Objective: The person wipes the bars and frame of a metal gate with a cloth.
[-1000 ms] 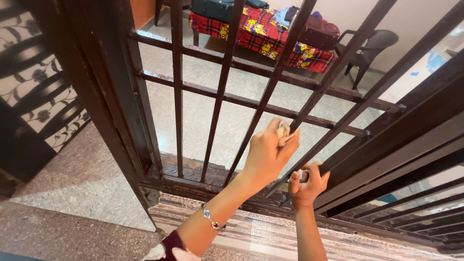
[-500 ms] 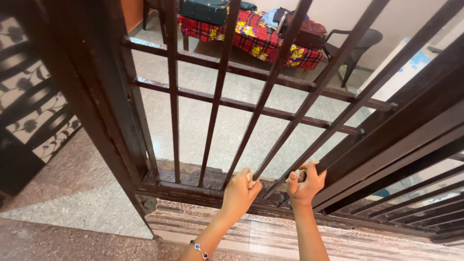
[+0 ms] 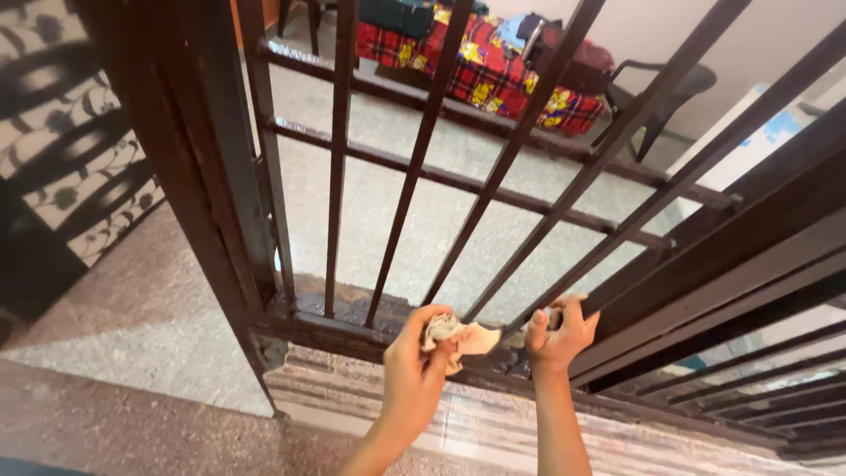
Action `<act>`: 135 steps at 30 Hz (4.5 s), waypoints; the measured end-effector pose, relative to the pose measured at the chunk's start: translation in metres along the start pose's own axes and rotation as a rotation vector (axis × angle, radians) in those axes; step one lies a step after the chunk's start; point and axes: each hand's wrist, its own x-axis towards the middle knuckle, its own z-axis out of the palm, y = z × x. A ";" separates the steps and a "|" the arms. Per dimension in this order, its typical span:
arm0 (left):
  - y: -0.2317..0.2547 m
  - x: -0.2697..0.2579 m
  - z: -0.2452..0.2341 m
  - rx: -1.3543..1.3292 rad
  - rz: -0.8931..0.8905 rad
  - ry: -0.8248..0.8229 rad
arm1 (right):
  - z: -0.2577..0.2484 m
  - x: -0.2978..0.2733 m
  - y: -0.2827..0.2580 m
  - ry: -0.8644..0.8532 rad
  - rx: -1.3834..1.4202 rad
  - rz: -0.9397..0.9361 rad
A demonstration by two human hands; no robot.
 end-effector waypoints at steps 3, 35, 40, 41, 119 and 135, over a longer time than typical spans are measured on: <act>0.017 0.022 -0.003 0.144 0.448 0.176 | -0.001 0.002 -0.002 -0.033 0.066 0.101; 0.033 0.113 0.021 0.117 0.558 -0.030 | 0.002 -0.005 0.013 -0.036 0.033 0.112; 0.033 0.120 0.025 0.185 0.671 -0.009 | -0.003 0.004 -0.024 0.050 -0.152 0.106; 0.033 0.119 0.025 0.184 0.690 -0.007 | 0.003 0.003 -0.042 0.094 -0.193 0.090; 0.067 0.043 -0.054 0.580 0.655 0.426 | 0.044 0.002 -0.091 0.061 -0.391 0.016; 0.075 0.121 -0.021 0.316 0.603 0.229 | 0.044 0.009 -0.097 0.078 -0.405 0.010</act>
